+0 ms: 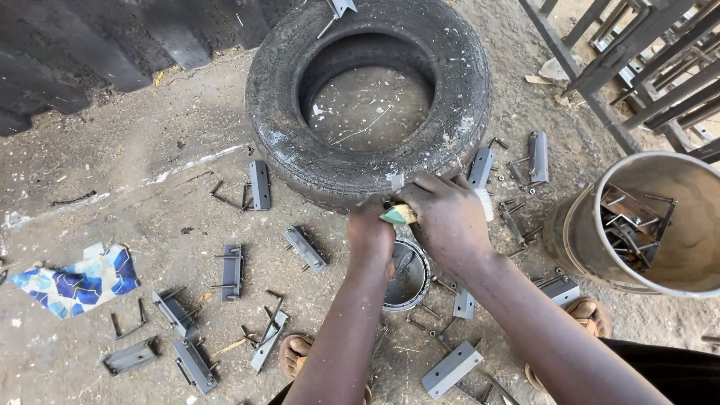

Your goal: Painting several small metal L-brackets with grey paint using a handheld brush.

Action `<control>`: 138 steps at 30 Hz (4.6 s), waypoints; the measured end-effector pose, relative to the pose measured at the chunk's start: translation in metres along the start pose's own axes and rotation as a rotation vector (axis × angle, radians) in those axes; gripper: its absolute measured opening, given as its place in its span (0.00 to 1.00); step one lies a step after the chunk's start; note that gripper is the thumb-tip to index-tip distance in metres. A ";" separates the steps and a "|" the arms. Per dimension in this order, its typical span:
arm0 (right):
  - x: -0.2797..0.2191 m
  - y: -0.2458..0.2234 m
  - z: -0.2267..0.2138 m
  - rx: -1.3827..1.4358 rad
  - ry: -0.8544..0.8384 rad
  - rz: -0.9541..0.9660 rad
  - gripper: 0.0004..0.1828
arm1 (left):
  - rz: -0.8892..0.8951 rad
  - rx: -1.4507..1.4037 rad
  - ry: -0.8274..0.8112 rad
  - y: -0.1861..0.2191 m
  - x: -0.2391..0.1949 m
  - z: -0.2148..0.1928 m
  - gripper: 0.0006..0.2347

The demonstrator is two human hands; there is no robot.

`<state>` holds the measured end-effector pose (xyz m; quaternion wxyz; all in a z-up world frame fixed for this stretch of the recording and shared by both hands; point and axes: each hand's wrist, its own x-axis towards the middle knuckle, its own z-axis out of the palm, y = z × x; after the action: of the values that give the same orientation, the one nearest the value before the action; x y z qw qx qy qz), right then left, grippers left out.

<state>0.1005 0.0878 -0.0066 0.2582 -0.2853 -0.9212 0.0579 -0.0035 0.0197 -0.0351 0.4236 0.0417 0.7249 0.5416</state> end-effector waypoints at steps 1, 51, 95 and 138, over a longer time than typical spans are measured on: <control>0.001 0.001 -0.001 -0.003 -0.001 -0.004 0.05 | 0.001 -0.005 -0.001 -0.003 0.004 0.002 0.14; -0.274 0.065 0.250 0.808 -0.215 1.870 0.24 | 0.193 0.455 -0.037 0.077 -0.051 -0.035 0.13; 0.006 0.041 -0.093 0.947 -0.489 0.865 0.16 | 0.088 0.306 -0.019 0.034 0.017 -0.006 0.13; -0.008 0.000 -0.063 0.177 -0.355 0.421 0.23 | 0.201 0.455 0.046 0.030 0.005 -0.004 0.15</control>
<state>0.1384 0.0805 0.0439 0.0993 -0.4319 -0.8639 0.2393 -0.0212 0.0318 -0.0137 0.3307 0.1953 0.8299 0.4047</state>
